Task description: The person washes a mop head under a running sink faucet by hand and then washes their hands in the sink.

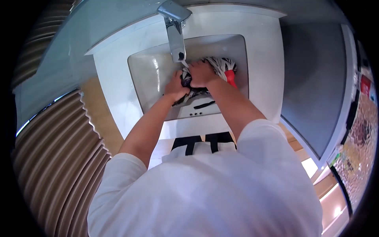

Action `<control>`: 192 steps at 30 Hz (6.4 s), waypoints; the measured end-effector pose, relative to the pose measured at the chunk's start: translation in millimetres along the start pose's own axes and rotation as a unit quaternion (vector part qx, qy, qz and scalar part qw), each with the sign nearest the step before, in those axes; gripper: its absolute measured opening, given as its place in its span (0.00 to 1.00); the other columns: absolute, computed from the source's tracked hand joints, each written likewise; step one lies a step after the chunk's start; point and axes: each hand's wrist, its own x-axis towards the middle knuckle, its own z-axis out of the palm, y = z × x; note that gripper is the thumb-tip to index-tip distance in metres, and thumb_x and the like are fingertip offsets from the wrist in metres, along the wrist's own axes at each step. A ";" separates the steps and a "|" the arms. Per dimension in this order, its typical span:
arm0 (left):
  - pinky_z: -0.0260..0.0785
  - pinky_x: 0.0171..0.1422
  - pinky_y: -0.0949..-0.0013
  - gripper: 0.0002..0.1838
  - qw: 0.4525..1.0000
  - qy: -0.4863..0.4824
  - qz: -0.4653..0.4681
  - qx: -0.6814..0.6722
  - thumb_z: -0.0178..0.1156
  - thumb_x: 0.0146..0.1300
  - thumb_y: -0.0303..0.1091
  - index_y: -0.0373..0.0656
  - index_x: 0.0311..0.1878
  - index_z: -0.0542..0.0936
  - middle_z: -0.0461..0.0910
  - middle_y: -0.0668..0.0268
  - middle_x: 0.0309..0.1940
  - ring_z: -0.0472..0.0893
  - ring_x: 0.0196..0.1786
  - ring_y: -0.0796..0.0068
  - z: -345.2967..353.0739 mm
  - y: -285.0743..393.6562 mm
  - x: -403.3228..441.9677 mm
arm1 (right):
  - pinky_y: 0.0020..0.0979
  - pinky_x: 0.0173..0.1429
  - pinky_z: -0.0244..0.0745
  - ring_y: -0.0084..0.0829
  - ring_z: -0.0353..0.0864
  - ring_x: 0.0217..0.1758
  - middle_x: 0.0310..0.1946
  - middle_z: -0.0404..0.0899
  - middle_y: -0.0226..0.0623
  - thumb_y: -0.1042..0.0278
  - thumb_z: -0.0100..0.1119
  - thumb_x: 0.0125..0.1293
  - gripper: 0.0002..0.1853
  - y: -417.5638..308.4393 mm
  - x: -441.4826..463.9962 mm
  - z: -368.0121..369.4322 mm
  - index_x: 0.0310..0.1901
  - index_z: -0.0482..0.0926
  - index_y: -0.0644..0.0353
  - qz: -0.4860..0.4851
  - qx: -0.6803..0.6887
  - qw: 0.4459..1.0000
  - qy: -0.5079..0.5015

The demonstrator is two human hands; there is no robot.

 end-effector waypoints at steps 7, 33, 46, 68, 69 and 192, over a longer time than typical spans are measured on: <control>0.70 0.71 0.51 0.56 0.998 -0.011 -0.001 -0.057 0.76 0.35 0.40 0.50 0.74 0.62 0.65 0.51 0.69 0.72 0.68 0.41 -0.1 -7.2 -15.5 | 0.49 0.76 0.62 0.47 0.66 0.75 0.65 0.73 0.46 0.67 0.64 0.49 0.30 -21.0 -69.6 -10.9 0.58 0.77 0.63 -0.033 0.027 0.989 0.145; 0.67 0.71 0.52 0.37 0.948 0.243 0.158 -0.132 0.64 0.49 0.25 0.39 0.68 0.72 0.75 0.41 0.60 0.74 0.64 0.38 13.3 -35.5 -104.9 | 0.49 0.51 0.78 0.54 0.83 0.48 0.42 0.85 0.49 0.61 0.65 0.67 0.15 -16.7 -286.4 -101.4 0.51 0.79 0.58 0.199 0.155 0.941 0.225; 0.49 0.82 0.40 0.46 0.974 0.078 0.180 0.110 0.67 0.54 0.41 0.45 0.78 0.62 0.54 0.59 0.82 0.52 0.84 0.52 14.3 -17.8 -35.3 | 0.45 0.43 0.76 0.54 0.83 0.40 0.35 0.84 0.47 0.67 0.68 0.64 0.14 -70.0 -365.0 -118.9 0.50 0.81 0.58 0.274 0.099 0.914 0.281; 0.43 0.82 0.35 0.32 0.917 0.114 0.165 0.344 0.60 0.68 0.43 0.50 0.73 0.66 0.63 0.66 0.75 0.53 0.82 0.66 28.6 -35.2 19.0 | 0.36 0.40 0.78 0.43 0.84 0.32 0.32 0.84 0.48 0.71 0.71 0.63 0.16 -76.7 -375.2 -89.2 0.50 0.82 0.65 0.341 0.216 0.864 0.301; 0.43 0.82 0.35 0.31 0.915 0.127 0.182 0.338 0.60 0.68 0.43 0.49 0.73 0.67 0.63 0.66 0.76 0.53 0.82 0.65 28.4 -37.3 19.6 | 0.35 0.40 0.78 0.43 0.84 0.32 0.32 0.84 0.48 0.71 0.71 0.63 0.15 -73.2 -375.6 -88.6 0.50 0.82 0.65 0.335 0.216 0.867 0.298; 0.54 0.75 0.31 0.36 0.919 0.362 0.157 0.021 0.67 0.59 0.50 0.51 0.70 0.72 0.67 0.46 0.69 0.64 0.74 0.43 -15.8 56.1 -44.6 | 0.15 0.19 0.65 0.11 0.70 0.11 0.11 0.72 0.16 0.76 0.71 0.52 0.18 -210.8 -402.9 -330.8 0.17 0.70 0.47 -0.603 0.502 0.530 0.323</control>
